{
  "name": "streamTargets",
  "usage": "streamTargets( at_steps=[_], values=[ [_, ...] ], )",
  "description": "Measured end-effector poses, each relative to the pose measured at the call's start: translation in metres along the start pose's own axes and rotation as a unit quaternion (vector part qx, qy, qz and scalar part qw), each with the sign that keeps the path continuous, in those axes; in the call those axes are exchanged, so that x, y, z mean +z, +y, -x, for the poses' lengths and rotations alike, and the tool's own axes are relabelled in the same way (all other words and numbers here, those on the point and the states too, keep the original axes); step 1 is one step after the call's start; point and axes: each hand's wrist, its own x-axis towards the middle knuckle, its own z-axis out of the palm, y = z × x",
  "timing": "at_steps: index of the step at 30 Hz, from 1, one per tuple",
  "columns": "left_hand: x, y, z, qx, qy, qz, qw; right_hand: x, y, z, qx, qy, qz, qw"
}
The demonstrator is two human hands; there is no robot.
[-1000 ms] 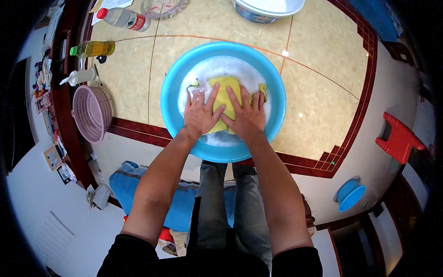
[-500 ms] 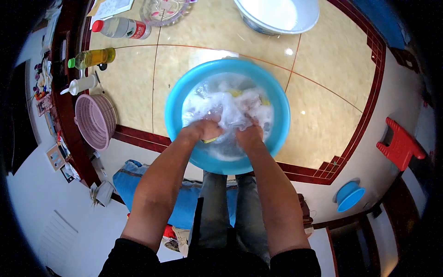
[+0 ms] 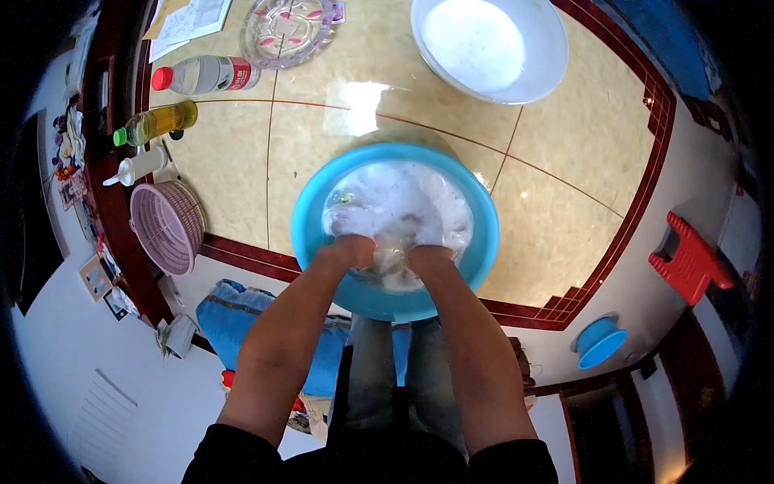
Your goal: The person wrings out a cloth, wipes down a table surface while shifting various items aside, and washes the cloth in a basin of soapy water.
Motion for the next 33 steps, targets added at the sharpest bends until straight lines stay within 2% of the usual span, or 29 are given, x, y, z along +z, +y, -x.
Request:
streamTargets(
  at_steps=[3,6,7,10,13,22,27,31,33],
  values=[
    [-0.002,0.001,0.005,0.004,0.015,0.003,1.000,0.013,0.002,-0.003,-0.026,0.077,-0.040,0.996],
    [0.001,0.000,0.005,0.001,0.032,0.006,0.999,0.004,0.002,-0.006,-0.016,-0.024,0.057,0.998],
    [0.004,-0.001,0.004,-0.002,0.039,0.007,0.999,0.004,0.002,-0.007,-0.022,-0.021,0.065,0.997],
    [-0.004,0.001,0.006,-0.019,-0.035,0.037,0.999,0.006,0.004,-0.006,-0.034,-0.013,0.092,0.995],
    [0.002,-0.001,0.007,-0.011,0.011,0.005,1.000,0.000,0.004,-0.001,-0.038,-0.013,0.113,0.993],
    [-0.015,0.017,0.018,-0.048,-0.011,0.046,0.998,0.005,0.006,0.005,-0.047,0.051,0.078,0.995],
    [-0.010,0.019,0.019,-0.061,0.039,0.052,0.996,0.017,0.014,-0.001,-0.076,0.082,0.147,0.983],
    [-0.001,0.019,0.019,-0.053,0.047,0.053,0.996,0.013,0.010,0.013,-0.087,0.105,0.122,0.983],
    [0.010,0.015,0.020,-0.053,0.107,0.058,0.991,0.011,0.008,0.018,-0.102,0.111,0.138,0.979]
  ],
)
